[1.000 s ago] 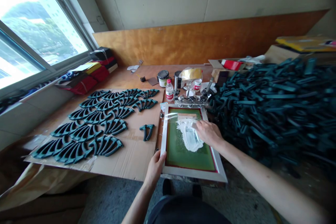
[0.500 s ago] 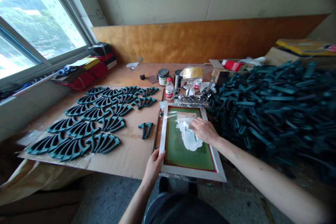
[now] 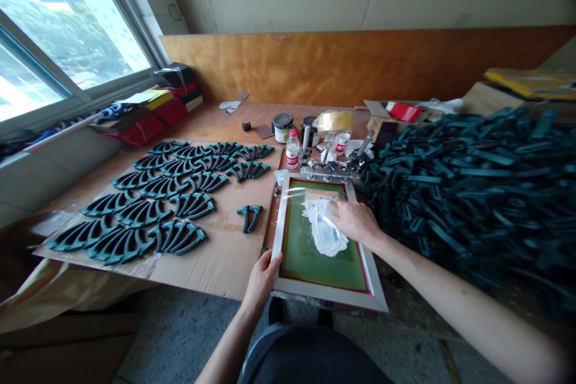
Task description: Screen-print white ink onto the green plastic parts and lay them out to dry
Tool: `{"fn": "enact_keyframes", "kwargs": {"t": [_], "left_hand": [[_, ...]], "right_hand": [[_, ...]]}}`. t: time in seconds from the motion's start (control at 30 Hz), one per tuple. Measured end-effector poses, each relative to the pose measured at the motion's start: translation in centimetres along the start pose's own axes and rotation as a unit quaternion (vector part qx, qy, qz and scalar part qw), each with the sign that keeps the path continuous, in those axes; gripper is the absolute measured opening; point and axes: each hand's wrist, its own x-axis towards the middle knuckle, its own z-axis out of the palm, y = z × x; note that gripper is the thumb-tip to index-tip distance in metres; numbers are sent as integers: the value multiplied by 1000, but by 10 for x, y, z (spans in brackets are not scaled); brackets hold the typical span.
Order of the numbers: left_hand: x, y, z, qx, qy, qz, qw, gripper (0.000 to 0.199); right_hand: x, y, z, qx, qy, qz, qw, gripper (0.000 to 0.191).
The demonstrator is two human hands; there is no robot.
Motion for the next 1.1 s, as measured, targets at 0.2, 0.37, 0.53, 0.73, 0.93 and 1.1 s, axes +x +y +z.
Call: {"fn": "enact_keyframes", "kwargs": {"t": [0.2,0.37,0.53,0.73,0.93,1.1], "left_hand": [[1,0,0,3,0,-7,1000,62],[2,-1,-1,1,1,-7,1000,61],[0,2,0,7,6,-6,1000,59],[-4,7,2,8,7,-5,1000,60],[5,-8,-1,49,14,8,999,58],[18,-28,-2,121,35,10,992,57]], "right_hand": [[17,6,-4,35,29,-29,999,30],[3,12,22,23,90,-129,987,8],[-32,10,41,27,139,-222,965,15],[-69,21,49,38,216,-331,918,30],[-51,32,27,105,147,-259,949,16],[-14,25,25,78,149,-169,971,9]]}}
